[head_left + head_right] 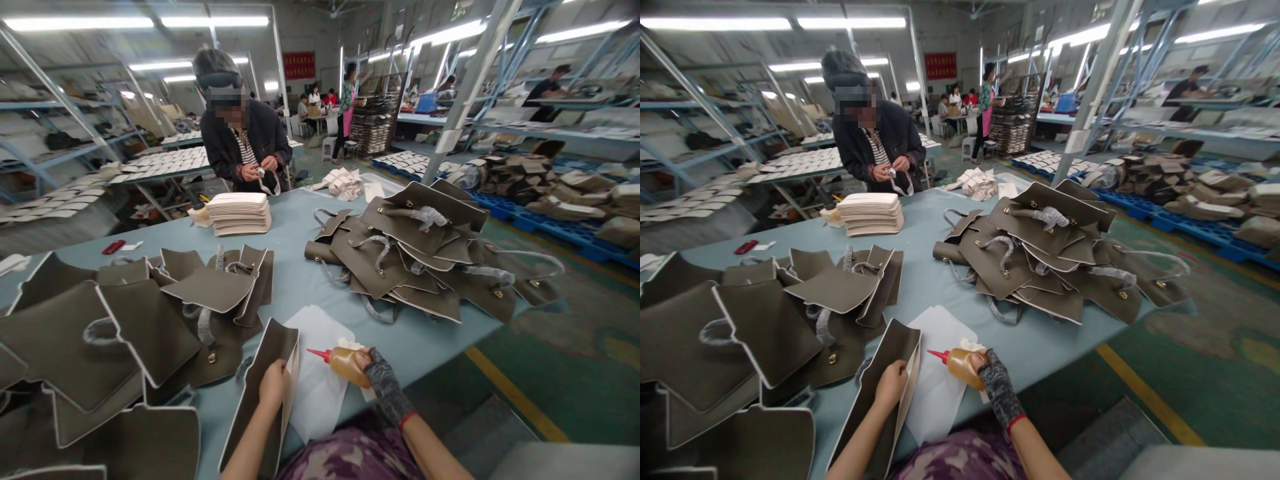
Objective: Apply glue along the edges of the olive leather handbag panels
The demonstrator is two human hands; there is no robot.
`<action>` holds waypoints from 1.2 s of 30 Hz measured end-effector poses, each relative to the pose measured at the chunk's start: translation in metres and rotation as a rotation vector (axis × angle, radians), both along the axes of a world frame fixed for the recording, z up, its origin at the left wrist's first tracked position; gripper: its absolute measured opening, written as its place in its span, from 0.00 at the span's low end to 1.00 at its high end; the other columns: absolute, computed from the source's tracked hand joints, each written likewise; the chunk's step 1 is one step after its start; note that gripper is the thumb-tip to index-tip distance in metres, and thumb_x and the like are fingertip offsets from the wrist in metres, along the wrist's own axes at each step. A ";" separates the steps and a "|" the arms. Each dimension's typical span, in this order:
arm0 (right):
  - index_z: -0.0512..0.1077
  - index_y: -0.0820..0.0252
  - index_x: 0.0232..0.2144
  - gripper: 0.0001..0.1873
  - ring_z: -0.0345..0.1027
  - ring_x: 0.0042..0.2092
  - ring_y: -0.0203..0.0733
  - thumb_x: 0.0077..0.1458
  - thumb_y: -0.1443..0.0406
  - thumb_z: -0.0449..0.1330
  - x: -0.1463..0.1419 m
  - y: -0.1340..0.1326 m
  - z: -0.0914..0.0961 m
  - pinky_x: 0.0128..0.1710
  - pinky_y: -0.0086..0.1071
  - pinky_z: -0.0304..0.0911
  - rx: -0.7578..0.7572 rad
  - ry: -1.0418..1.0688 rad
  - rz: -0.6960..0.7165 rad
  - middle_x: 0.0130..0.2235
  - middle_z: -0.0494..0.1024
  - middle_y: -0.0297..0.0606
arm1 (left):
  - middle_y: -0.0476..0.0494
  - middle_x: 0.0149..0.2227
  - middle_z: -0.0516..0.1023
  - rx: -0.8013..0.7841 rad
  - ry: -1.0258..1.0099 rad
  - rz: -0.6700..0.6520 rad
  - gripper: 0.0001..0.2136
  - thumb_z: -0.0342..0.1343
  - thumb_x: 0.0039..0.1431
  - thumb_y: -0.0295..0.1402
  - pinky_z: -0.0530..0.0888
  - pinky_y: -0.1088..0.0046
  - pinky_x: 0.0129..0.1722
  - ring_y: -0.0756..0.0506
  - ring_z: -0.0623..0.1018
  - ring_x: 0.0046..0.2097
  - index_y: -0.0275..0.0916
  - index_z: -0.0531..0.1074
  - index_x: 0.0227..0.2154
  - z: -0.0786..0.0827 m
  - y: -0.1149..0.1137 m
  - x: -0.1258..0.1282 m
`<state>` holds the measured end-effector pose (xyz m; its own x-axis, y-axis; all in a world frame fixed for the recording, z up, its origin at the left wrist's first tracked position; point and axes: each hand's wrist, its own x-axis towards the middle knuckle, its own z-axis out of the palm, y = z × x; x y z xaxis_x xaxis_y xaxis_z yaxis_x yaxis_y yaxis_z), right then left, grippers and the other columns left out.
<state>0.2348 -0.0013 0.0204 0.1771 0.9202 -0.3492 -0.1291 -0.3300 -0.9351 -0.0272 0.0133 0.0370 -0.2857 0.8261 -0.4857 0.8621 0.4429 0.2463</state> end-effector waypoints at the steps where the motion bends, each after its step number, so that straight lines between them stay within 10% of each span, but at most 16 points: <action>1: 0.71 0.57 0.29 0.23 0.72 0.32 0.45 0.40 0.45 0.61 -0.003 0.004 0.001 0.32 0.37 0.70 0.008 -0.057 0.014 0.30 0.78 0.40 | 0.38 0.47 0.80 0.007 -0.026 0.017 0.15 0.46 0.60 0.24 0.69 0.77 0.44 0.46 0.78 0.50 0.36 0.75 0.44 -0.002 0.001 -0.002; 16: 0.69 0.55 0.35 0.17 0.74 0.38 0.47 0.50 0.50 0.55 -0.033 0.032 0.009 0.42 0.38 0.68 0.202 -0.484 0.220 0.36 0.79 0.42 | 0.42 0.38 0.82 0.060 -0.131 0.098 0.10 0.49 0.59 0.25 0.67 0.78 0.36 0.48 0.79 0.41 0.37 0.77 0.35 -0.017 -0.001 -0.008; 36: 0.69 0.55 0.37 0.18 0.74 0.39 0.47 0.50 0.50 0.55 -0.033 0.033 0.002 0.43 0.38 0.67 0.121 -0.488 0.226 0.38 0.80 0.43 | 0.42 0.40 0.82 0.024 -0.076 0.049 0.11 0.48 0.60 0.27 0.66 0.77 0.36 0.48 0.79 0.42 0.39 0.76 0.38 -0.006 -0.001 -0.003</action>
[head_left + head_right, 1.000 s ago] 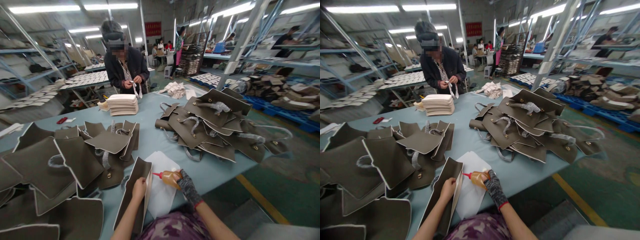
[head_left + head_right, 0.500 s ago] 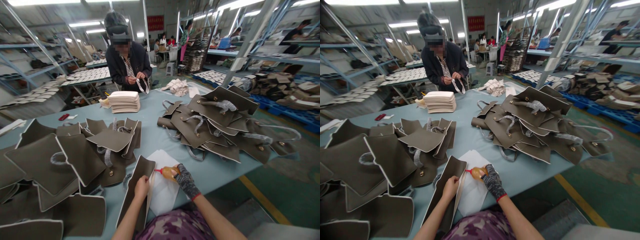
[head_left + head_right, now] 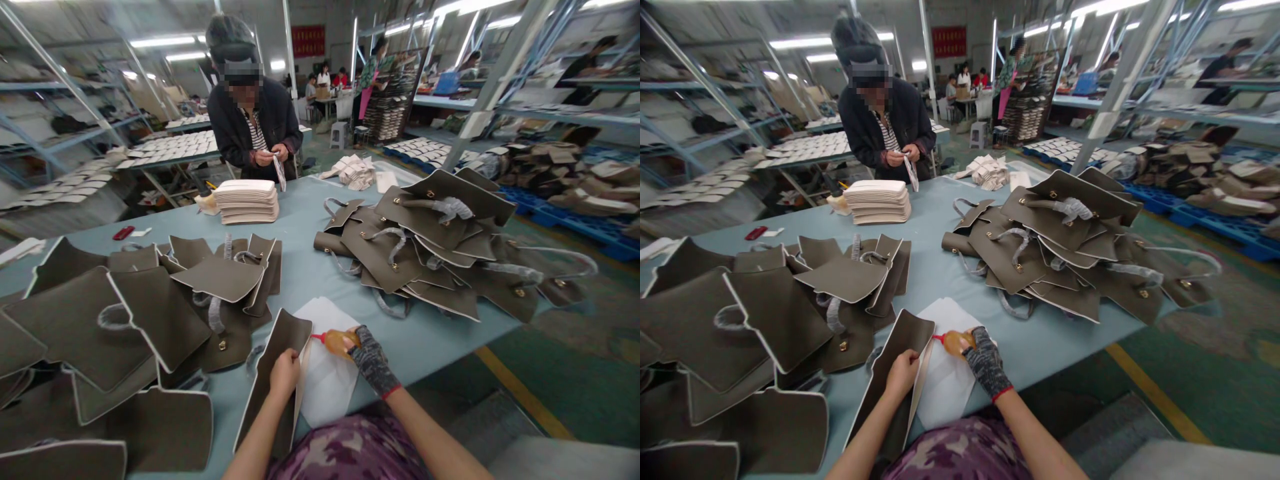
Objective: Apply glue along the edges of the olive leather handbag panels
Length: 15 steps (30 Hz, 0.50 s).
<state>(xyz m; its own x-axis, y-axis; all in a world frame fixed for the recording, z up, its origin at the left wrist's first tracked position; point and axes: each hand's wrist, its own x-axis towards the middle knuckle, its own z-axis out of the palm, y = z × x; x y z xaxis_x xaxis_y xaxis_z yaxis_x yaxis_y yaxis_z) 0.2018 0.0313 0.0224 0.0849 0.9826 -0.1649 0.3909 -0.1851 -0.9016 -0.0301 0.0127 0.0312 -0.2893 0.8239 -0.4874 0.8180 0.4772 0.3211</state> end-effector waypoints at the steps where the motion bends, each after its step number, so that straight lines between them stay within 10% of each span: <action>1: 0.69 0.55 0.37 0.18 0.74 0.40 0.47 0.50 0.51 0.55 0.000 0.000 0.000 0.44 0.38 0.67 0.007 0.005 0.008 0.38 0.80 0.42 | 0.42 0.40 0.82 -0.004 0.007 0.000 0.11 0.48 0.60 0.27 0.66 0.77 0.36 0.48 0.79 0.42 0.39 0.76 0.38 0.001 0.000 0.001; 15: 0.69 0.54 0.36 0.19 0.74 0.38 0.46 0.50 0.49 0.55 0.003 0.000 -0.007 0.42 0.37 0.68 0.016 0.022 -0.060 0.37 0.79 0.41 | 0.42 0.40 0.82 0.008 -0.004 -0.005 0.11 0.49 0.60 0.28 0.66 0.76 0.36 0.47 0.79 0.42 0.38 0.76 0.38 0.001 0.004 0.002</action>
